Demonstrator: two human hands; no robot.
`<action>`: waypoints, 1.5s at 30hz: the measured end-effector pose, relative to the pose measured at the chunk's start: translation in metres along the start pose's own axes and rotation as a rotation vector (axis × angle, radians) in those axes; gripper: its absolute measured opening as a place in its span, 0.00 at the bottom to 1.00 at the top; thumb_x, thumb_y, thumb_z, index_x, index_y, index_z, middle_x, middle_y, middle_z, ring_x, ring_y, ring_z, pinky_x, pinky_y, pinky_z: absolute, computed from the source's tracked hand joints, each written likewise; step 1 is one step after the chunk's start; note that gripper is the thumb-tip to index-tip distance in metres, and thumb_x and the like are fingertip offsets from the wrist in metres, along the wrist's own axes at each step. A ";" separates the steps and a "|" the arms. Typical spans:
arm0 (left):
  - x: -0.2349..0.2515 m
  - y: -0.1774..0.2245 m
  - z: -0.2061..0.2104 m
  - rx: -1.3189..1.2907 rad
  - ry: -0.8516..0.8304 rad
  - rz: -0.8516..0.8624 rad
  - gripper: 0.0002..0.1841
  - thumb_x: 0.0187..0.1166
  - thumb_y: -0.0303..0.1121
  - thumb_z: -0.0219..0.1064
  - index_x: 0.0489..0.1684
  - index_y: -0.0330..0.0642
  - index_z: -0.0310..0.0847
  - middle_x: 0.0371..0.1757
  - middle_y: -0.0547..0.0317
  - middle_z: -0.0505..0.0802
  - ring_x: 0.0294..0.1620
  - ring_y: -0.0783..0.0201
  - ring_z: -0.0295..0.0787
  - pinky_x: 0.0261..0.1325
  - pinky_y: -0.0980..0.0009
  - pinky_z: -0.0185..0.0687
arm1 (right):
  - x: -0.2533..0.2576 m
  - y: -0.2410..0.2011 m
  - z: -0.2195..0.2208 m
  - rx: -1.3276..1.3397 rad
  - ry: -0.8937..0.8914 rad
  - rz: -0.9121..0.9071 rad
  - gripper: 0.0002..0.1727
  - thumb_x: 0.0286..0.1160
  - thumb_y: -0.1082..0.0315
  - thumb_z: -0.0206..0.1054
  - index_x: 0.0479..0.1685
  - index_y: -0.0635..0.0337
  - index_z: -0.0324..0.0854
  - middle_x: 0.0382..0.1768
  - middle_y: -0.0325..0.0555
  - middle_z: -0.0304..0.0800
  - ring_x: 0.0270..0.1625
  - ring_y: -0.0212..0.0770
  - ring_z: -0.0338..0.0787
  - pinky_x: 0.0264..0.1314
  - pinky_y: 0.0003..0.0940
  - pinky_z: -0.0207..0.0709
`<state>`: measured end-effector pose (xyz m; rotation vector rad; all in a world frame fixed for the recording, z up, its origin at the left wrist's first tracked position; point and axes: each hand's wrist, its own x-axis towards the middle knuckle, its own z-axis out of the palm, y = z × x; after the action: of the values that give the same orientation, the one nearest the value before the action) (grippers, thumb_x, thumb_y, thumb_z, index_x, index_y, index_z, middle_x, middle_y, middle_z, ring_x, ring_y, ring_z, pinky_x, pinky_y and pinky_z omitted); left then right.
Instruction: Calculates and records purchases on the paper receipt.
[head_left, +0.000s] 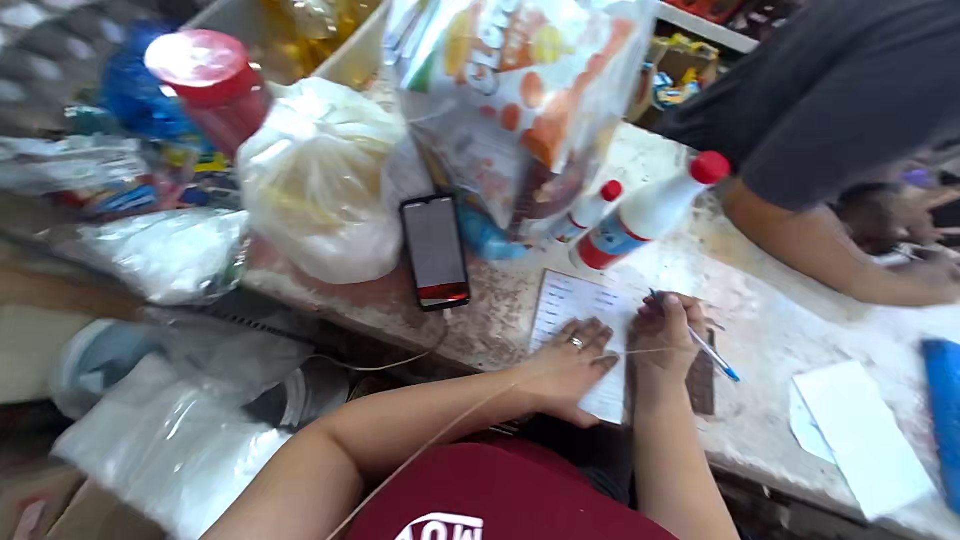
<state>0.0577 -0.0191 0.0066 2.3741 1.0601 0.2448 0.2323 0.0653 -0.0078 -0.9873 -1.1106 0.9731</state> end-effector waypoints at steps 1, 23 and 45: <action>0.000 0.000 0.000 0.009 -0.006 -0.004 0.54 0.66 0.65 0.72 0.93 0.44 0.56 0.95 0.39 0.54 0.97 0.40 0.39 0.94 0.40 0.30 | 0.001 -0.005 -0.001 0.080 0.048 0.031 0.10 0.86 0.66 0.51 0.43 0.48 0.80 0.37 0.31 0.90 0.37 0.29 0.89 0.43 0.28 0.86; -0.005 0.006 0.002 0.167 -0.066 -0.098 0.51 0.71 0.75 0.54 0.94 0.54 0.53 0.97 0.49 0.53 0.97 0.36 0.34 0.90 0.32 0.33 | -0.002 -0.012 0.031 -0.607 -0.203 0.073 0.17 0.75 0.68 0.70 0.17 0.58 0.74 0.14 0.31 0.74 0.17 0.23 0.73 0.24 0.23 0.68; -0.005 0.003 0.007 0.191 -0.013 -0.053 0.51 0.73 0.74 0.53 0.93 0.48 0.56 0.95 0.44 0.56 0.97 0.39 0.38 0.92 0.36 0.38 | -0.003 -0.012 0.033 -0.595 -0.193 0.079 0.19 0.74 0.70 0.71 0.15 0.57 0.72 0.12 0.31 0.71 0.16 0.22 0.70 0.21 0.22 0.65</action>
<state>0.0584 -0.0274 0.0023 2.5071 1.1861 0.1131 0.2005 0.0640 0.0078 -1.4422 -1.5830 0.8241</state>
